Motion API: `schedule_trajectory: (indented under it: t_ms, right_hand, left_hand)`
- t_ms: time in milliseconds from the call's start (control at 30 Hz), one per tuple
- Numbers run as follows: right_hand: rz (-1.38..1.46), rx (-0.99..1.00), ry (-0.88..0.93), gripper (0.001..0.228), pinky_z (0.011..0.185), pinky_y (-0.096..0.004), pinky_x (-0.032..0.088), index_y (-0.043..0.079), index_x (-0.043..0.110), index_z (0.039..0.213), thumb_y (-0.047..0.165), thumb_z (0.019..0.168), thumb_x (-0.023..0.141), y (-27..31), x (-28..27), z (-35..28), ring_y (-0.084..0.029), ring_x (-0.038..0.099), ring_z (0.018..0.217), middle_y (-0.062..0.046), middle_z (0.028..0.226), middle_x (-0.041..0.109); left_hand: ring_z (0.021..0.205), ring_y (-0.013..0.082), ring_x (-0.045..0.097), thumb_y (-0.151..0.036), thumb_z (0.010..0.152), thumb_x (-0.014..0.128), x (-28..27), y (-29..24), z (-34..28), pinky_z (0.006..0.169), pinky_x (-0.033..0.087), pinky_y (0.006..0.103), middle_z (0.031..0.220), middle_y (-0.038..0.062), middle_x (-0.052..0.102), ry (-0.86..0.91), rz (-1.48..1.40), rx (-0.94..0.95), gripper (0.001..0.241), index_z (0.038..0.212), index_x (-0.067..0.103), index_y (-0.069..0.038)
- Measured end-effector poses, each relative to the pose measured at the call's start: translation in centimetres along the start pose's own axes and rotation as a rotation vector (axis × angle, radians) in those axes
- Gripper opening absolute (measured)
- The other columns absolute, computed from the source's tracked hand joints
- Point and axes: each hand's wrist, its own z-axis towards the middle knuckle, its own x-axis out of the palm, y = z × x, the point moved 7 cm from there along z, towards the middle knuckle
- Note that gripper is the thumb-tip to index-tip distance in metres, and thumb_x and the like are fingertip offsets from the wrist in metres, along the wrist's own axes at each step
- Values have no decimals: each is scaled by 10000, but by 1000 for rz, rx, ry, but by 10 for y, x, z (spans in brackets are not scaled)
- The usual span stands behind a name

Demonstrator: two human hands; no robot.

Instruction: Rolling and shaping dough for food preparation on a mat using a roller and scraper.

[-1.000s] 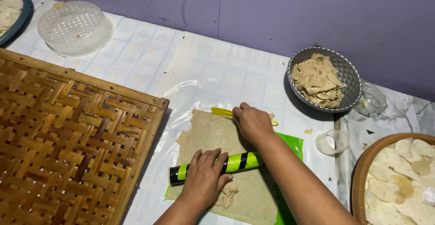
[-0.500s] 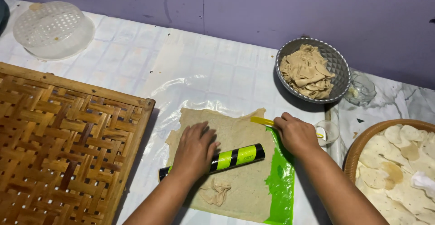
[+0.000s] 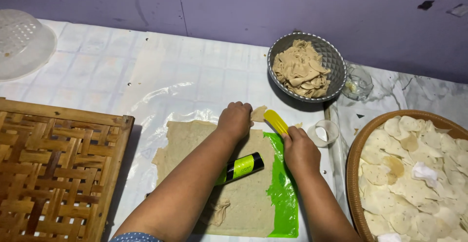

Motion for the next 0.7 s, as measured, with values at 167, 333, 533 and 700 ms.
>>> schedule_trajectory:
  t_ms: [167, 333, 533, 700]
  right_hand:
    - [55, 93, -124, 206, 773, -513, 536, 91, 640, 1073, 264, 994, 563, -45, -5, -80, -380, 685, 851, -115, 1030, 715]
    - [-270, -14, -370, 634, 903, -442, 513, 2, 591, 1367, 284, 824, 757, -33, -5, -143, -319, 620, 1014, -153, 1206, 597]
    - [168, -533, 80, 525, 882, -427, 522, 48, 554, 1396, 305, 955, 676, 85, 72, -187, -284, 604, 1047, -155, 1281, 554]
    - [209, -737, -194, 133, 810, -390, 430, 114, 642, 968, 197, 901, 722, 121, 62, -200, -229, 566, 888, -51, 1008, 577]
  left_hand:
    - [808, 247, 647, -97, 954, 646, -63, -7, -32, 783, 586, 369, 903, 117, 678, -112, -409, -196, 32, 963, 660, -71]
    - [859, 201, 700, 6, 960, 599, -103, 28, -80, 775, 599, 356, 1010, 96, 723, -297, -702, -281, 493, 1411, 567, -191]
    - [807, 168, 713, 82, 936, 488, -87, 34, -180, 779, 588, 267, 1001, 132, 774, -377, -1226, -210, 323, 1175, 696, 19]
    - [748, 168, 628, 57, 816, 394, -33, 40, -287, 722, 509, 253, 909, 83, 751, -294, -1121, -478, 434, 951, 803, -1]
